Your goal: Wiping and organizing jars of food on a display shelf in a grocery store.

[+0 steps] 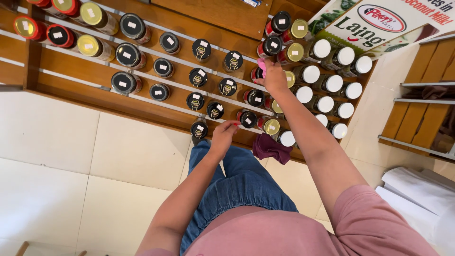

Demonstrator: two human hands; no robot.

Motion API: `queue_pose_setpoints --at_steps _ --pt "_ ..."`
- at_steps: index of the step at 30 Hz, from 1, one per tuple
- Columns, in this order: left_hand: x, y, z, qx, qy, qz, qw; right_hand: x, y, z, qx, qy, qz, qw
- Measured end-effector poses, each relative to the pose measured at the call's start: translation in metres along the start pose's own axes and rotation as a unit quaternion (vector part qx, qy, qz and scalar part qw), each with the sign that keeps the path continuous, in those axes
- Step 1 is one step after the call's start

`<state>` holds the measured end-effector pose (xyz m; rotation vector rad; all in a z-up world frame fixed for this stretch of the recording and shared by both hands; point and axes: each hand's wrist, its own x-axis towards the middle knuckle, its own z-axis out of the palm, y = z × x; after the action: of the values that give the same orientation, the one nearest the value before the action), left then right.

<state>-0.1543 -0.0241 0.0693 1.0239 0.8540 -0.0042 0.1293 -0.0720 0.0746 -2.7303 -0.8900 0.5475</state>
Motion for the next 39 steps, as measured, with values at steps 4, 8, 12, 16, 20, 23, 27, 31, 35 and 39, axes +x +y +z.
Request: queue_pose_setpoints --at_steps 4,8,12,16,20,23,27,31,35,39 --pt "-0.003 0.015 -0.003 0.030 0.008 -0.015 0.999 0.004 -0.004 -0.012 0.023 0.036 -0.046 0.998" --pt "-0.001 0.017 -0.007 0.008 0.000 -0.029 1.000 0.029 0.011 -0.021 0.043 0.146 -0.026 0.988" --pt "0.005 0.003 -0.009 0.004 0.009 -0.035 0.999 0.065 0.022 -0.021 0.079 0.211 -0.118 0.967" --pt "0.010 -0.009 -0.013 -0.018 0.008 -0.034 0.999 0.084 0.028 -0.005 0.007 0.131 -0.149 0.980" --pt "0.014 -0.021 -0.018 -0.022 0.010 -0.033 0.999 0.087 0.026 -0.003 -0.011 0.056 -0.080 0.995" --pt "0.012 -0.016 -0.017 -0.019 0.015 -0.030 0.999 0.089 0.025 -0.007 -0.034 0.035 -0.067 0.997" --pt "0.009 -0.001 -0.011 -0.020 0.008 -0.032 0.999 0.071 0.019 -0.022 -0.018 0.050 -0.085 0.995" --pt "0.010 0.029 0.000 -0.027 -0.013 0.008 1.000 0.036 0.009 -0.061 0.048 0.101 -0.119 0.987" --pt "0.011 0.103 0.017 0.136 -0.009 0.154 0.979 -0.011 -0.021 -0.144 0.061 0.102 -0.177 0.977" --pt "-0.009 0.197 0.045 0.293 0.014 0.478 0.828 -0.067 -0.060 -0.230 0.077 -0.016 -0.224 0.971"
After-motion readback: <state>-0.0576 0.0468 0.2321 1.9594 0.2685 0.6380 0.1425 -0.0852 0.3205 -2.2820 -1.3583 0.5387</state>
